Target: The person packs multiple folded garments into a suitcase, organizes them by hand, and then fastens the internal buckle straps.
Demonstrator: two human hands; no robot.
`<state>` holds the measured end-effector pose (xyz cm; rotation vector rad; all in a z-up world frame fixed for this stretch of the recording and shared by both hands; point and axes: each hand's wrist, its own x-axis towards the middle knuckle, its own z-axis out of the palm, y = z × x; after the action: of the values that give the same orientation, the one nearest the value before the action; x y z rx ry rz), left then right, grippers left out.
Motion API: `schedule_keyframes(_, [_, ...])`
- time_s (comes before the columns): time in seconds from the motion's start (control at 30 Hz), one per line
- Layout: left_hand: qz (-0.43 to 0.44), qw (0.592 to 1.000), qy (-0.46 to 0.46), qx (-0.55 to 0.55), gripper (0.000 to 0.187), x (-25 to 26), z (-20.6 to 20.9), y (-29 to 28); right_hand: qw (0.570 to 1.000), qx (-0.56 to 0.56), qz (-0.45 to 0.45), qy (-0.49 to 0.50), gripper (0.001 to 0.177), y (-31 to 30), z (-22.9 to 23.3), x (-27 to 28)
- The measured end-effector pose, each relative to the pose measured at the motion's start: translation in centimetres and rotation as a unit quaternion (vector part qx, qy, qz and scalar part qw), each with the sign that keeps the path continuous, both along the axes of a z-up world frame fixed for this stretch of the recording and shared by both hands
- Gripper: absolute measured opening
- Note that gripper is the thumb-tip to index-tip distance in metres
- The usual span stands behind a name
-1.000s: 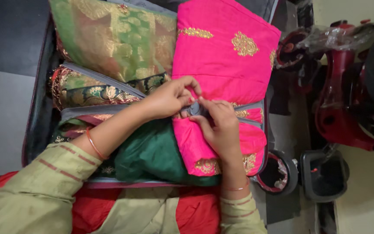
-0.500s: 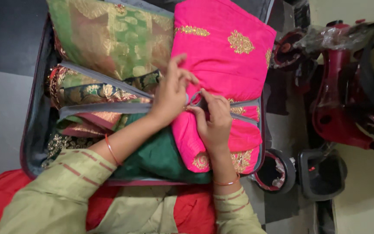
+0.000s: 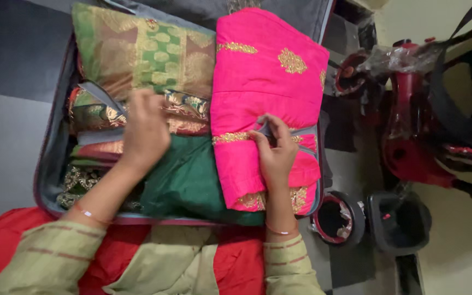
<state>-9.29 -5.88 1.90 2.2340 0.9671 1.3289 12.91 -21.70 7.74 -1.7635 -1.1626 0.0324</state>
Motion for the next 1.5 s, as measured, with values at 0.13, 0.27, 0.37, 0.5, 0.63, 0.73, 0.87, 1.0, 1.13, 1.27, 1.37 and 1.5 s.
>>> schedule_keyframes(0.13, [0.007,0.986,-0.090,-0.141,0.026,-5.0,-1.2,2.0,0.993,0.063,0.031,0.093,0.038,-0.3,-0.2,1.7])
schedule_keyframes(0.27, [-0.037,0.919,-0.239,-0.313,0.015,-8.1,-4.0,4.3,0.988,0.077,0.045,0.124,0.037,-0.7,-1.0,2.4])
schedule_keyframes(0.37, [-0.118,0.861,-0.337,-0.364,0.018,-9.6,-6.0,5.0,0.973,0.117,0.077,0.185,0.039,-0.7,-1.3,2.5])
schedule_keyframes(0.5, [-0.011,0.934,-0.219,-0.281,0.030,-12.4,-5.8,3.6,0.976,0.114,0.069,0.172,0.039,-0.8,-1.4,2.3])
schedule_keyframes(0.63, [0.079,0.982,-0.053,-0.161,0.033,-13.9,-3.2,2.6,0.982,0.106,0.067,0.144,0.037,-0.9,-1.3,2.4])
schedule_keyframes(0.73, [0.109,0.979,0.033,-0.169,0.028,-13.9,-1.4,1.9,0.979,0.110,0.078,0.150,0.037,-0.9,-1.3,2.3])
schedule_keyframes(0.87, [0.082,0.987,0.108,-0.091,0.018,-14.3,0.2,2.2,0.977,0.101,0.065,0.178,0.044,-1.1,-1.2,2.1])
schedule_keyframes(1.0, [-0.038,0.993,0.075,-0.085,0.012,-16.3,0.8,4.5,0.981,0.066,0.078,0.167,0.042,-1.2,-0.8,2.4])
schedule_keyframes(1.13, [-0.090,0.973,0.053,-0.204,0.010,-16.4,0.6,5.4,0.985,-0.004,0.101,0.139,0.048,-1.9,0.0,2.9])
schedule_keyframes(1.27, [-0.094,0.986,0.100,-0.092,0.010,-14.7,0.6,5.8,0.965,-0.055,0.127,0.222,0.053,-2.8,1.4,3.7])
schedule_keyframes(1.37, [-0.136,0.983,0.084,-0.089,0.011,-13.2,1.5,5.7,0.962,-0.057,0.128,0.234,0.046,-3.2,2.1,4.2])
schedule_keyframes(1.5, [-0.167,0.948,0.009,-0.272,0.010,-10.5,3.3,4.4,0.985,-0.007,0.082,0.153,0.020,-4.0,3.1,4.6])
